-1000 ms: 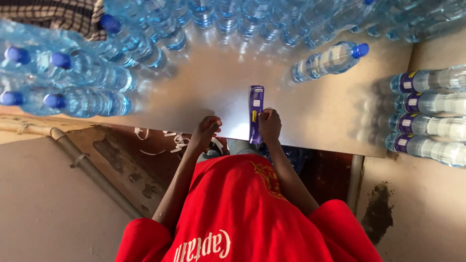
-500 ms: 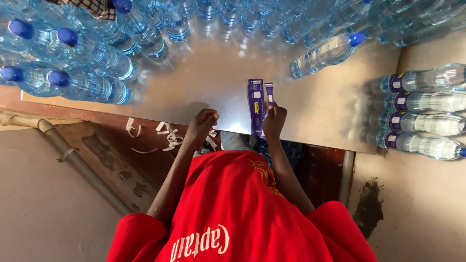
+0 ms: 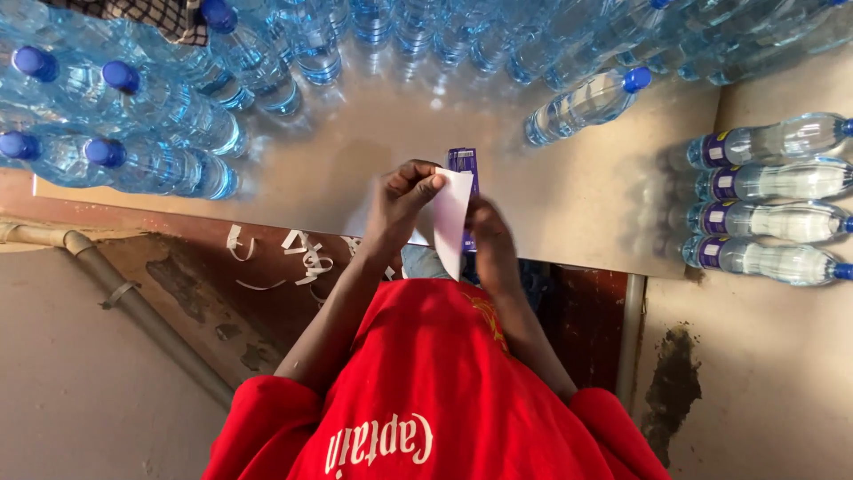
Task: The person repeatedly picks up plastic water bottles and applies purple labels to them by hand. They peel the backing from the labels, wrap them around the bottles, and place the labeled bottles on a table next to other bottles.
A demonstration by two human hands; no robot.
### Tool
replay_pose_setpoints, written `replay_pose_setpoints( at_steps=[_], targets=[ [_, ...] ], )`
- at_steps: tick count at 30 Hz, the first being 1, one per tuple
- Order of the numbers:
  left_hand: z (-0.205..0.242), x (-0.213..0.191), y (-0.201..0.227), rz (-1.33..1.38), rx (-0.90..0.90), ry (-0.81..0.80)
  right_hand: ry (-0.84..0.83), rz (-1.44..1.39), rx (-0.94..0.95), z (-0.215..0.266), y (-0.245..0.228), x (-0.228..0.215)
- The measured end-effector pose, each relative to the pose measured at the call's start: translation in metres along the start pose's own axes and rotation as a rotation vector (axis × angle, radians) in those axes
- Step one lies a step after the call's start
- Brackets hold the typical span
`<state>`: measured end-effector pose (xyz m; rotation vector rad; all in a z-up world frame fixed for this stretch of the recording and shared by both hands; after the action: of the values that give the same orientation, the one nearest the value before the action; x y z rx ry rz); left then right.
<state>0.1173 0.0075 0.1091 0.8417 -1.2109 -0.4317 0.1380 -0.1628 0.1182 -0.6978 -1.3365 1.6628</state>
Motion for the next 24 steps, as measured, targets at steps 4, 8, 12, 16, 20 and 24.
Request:
replay_pose_setpoints(
  at_steps=[4,8,12,16,20,24],
  targets=[
    [0.018,0.021,0.043,-0.081,0.089,0.048,0.078,0.349,-0.233,-0.001,-0.058,-0.007],
    [0.027,0.019,0.038,0.015,0.014,0.023,0.001,0.329,-0.197,-0.006,-0.064,0.001],
    [0.038,0.043,0.055,0.089,0.004,0.013,-0.022,0.297,-0.325,0.002,-0.081,0.026],
    [0.036,0.021,0.06,-0.162,0.215,0.109,0.0,0.304,-0.463,0.005,-0.094,0.043],
    [0.035,0.007,0.064,-0.432,0.371,0.165,-0.099,0.083,-0.368,0.004,-0.072,0.049],
    [0.042,0.009,0.065,-0.252,0.248,0.086,-0.016,0.379,-0.45,0.007,-0.081,0.045]
  ],
)
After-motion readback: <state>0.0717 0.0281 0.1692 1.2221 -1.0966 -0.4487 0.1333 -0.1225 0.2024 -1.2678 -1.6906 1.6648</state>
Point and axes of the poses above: each hand's wrist, its own z-axis away from the middle knuckle, its own x-axis out of the palm, y = z × x, the point moved 7 cm from there along -z, towards the middle knuckle, and after that the axes turned 8 degrees about z, right-handed, at the moved point
